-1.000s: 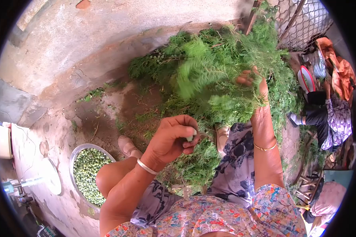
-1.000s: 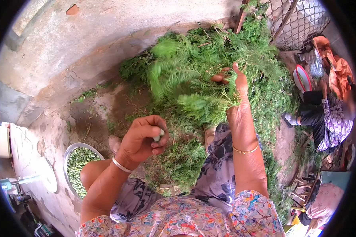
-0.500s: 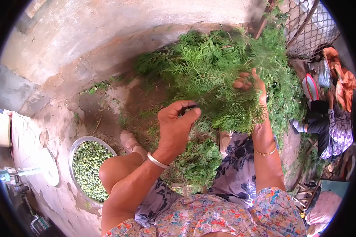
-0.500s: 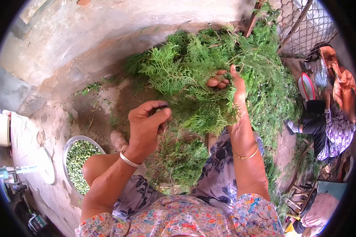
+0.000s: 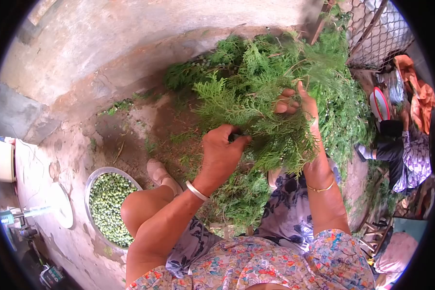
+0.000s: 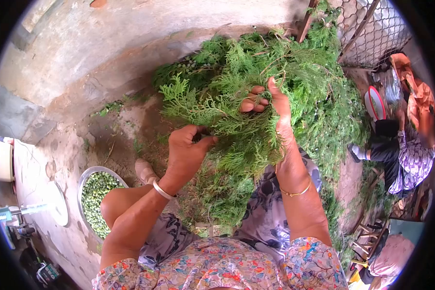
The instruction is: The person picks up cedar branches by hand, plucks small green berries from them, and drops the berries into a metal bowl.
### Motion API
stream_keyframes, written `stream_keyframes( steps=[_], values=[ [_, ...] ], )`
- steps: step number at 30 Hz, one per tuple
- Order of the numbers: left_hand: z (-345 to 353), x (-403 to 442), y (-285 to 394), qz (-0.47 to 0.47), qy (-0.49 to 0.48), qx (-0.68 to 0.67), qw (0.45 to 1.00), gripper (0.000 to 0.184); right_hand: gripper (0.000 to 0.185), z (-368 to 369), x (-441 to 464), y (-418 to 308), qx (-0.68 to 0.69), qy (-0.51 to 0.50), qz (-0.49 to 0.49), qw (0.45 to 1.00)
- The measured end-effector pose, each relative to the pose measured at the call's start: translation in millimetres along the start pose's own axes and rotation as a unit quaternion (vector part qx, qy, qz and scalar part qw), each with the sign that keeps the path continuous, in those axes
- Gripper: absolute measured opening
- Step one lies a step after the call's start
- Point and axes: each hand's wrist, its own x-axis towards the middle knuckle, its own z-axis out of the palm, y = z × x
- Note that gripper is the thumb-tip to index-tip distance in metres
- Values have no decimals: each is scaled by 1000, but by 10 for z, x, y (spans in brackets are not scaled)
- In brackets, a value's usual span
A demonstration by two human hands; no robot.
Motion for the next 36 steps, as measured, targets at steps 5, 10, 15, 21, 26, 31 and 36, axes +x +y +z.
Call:
stream_keyframes(
  steps=[5, 10, 15, 21, 26, 31, 36],
  values=[
    [-84, 16, 114, -10, -25, 15, 1000, 14, 32, -22, 11, -94, 1, -18, -25, 1000],
    [-224, -21, 266, -257, -144, -327, 898, 8, 31, -72, -6, -253, 34, -27, -50, 998],
    [-365, -56, 202, -275, -162, -446, 836, 7, 29, -204, 25, -444, 29, -49, -85, 995],
    [-367, -17, 234, -279, -103, -506, 810, 11, 31, -177, -5, -407, 38, -49, -104, 993],
    [-368, -16, 208, -261, -107, -431, 857, 13, 31, -276, 111, -463, 9, -114, -35, 993],
    [-278, 0, 150, -261, -42, -320, 910, 17, 32, -255, 110, -410, -2, -101, -39, 994],
    [-204, 68, 101, -256, -45, -332, 907, 19, 32, -214, 77, -352, -4, -95, -31, 995]
  ],
)
